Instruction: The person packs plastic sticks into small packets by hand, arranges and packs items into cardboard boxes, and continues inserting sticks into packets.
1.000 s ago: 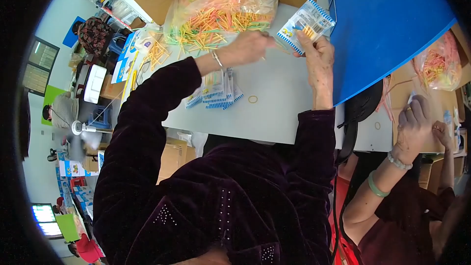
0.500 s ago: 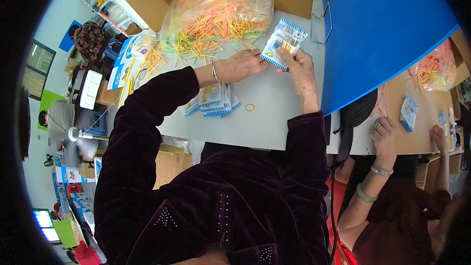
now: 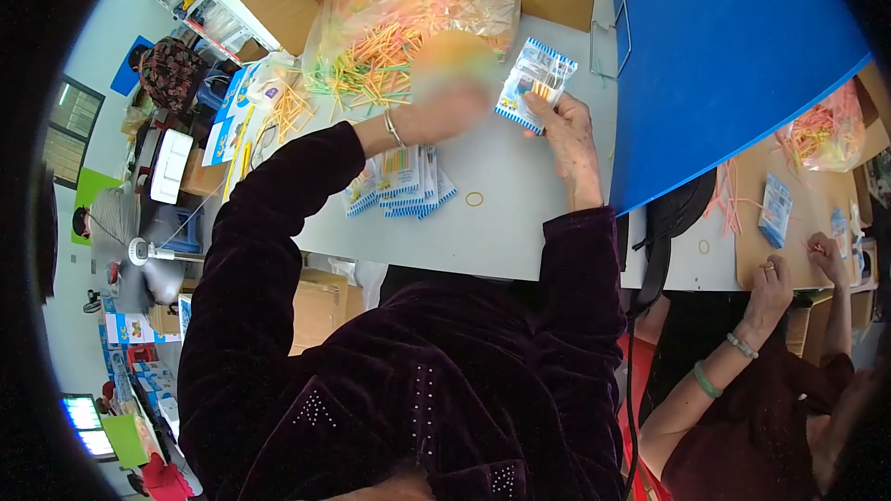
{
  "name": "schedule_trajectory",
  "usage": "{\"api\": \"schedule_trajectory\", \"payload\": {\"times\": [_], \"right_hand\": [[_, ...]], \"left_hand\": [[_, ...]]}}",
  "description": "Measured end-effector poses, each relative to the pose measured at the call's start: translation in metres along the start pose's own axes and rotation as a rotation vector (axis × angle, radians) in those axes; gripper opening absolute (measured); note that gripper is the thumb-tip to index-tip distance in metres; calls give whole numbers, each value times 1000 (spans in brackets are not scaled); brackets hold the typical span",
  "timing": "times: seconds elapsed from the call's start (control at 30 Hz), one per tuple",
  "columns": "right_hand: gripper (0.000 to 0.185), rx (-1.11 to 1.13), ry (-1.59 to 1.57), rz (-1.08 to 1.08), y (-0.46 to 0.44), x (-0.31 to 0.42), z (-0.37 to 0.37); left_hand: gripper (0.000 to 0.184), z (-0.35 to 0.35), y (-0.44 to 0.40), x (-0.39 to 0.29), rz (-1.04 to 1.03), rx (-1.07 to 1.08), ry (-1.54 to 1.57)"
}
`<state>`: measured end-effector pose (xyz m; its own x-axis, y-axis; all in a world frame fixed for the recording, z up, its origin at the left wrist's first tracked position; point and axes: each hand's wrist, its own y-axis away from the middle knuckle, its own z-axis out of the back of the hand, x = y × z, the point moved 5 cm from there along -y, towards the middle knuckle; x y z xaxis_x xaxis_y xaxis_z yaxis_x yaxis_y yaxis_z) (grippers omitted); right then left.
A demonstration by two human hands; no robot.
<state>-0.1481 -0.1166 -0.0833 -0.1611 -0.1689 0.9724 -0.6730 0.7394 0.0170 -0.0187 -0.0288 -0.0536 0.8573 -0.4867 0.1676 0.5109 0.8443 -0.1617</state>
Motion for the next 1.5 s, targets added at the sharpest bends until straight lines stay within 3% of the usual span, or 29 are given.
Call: {"api": "schedule_trajectory", "payload": {"times": [0.07, 0.1, 0.17, 0.23, 0.3, 0.4, 0.6, 1.03, 1.1, 1.17, 1.23, 1.33, 1.4, 1.5], "right_hand": [[24, 11, 3, -8, 0, -2, -1], [23, 32, 22, 0, 0, -2, -3], [23, 55, 41, 12, 0, -2, -6], [23, 101, 115, 4, 1, -3, -11], [22, 124, 115, -15, 1, -5, -14], [22, 158, 127, -49, 1, -9, -17], [22, 246, 144, -67, 4, -11, -25], [21, 318, 205, -48, 9, -8, -31], [20, 313, 203, -58, 10, -7, -31], [20, 304, 200, -68, 10, -7, -31], [21, 306, 201, -74, 11, -5, -31], [22, 299, 149, -82, 13, -4, -33], [23, 305, 80, -89, 14, -2, -33], [25, 325, -26, -100, 15, -3, -34]], "left_hand": [[8, -1, 4, 31, 367, -26, 174], [8, 3, 6, 37, 366, -27, 172], [6, 8, 18, 62, 583, -127, 739], [8, 20, 18, 75, 481, -242, 841], [12, 34, 21, 87, 467, -442, 1205], [20, 75, 13, 70, 566, -574, 1303], [25, 80, -3, 53, 423, -536, 1190], [18, 75, -1, 37, 403, -385, 1184], [11, 71, 0, 31, 530, -147, 932], [11, 58, 2, 36, 472, -132, 936], [13, 56, 2, 35, 412, -115, 943], [19, 52, 7, 39, 545, -60, 953], [23, 49, 8, 42, 502, -70, 784], [27, 33, 8, 42, 523, -46, 931]]}}
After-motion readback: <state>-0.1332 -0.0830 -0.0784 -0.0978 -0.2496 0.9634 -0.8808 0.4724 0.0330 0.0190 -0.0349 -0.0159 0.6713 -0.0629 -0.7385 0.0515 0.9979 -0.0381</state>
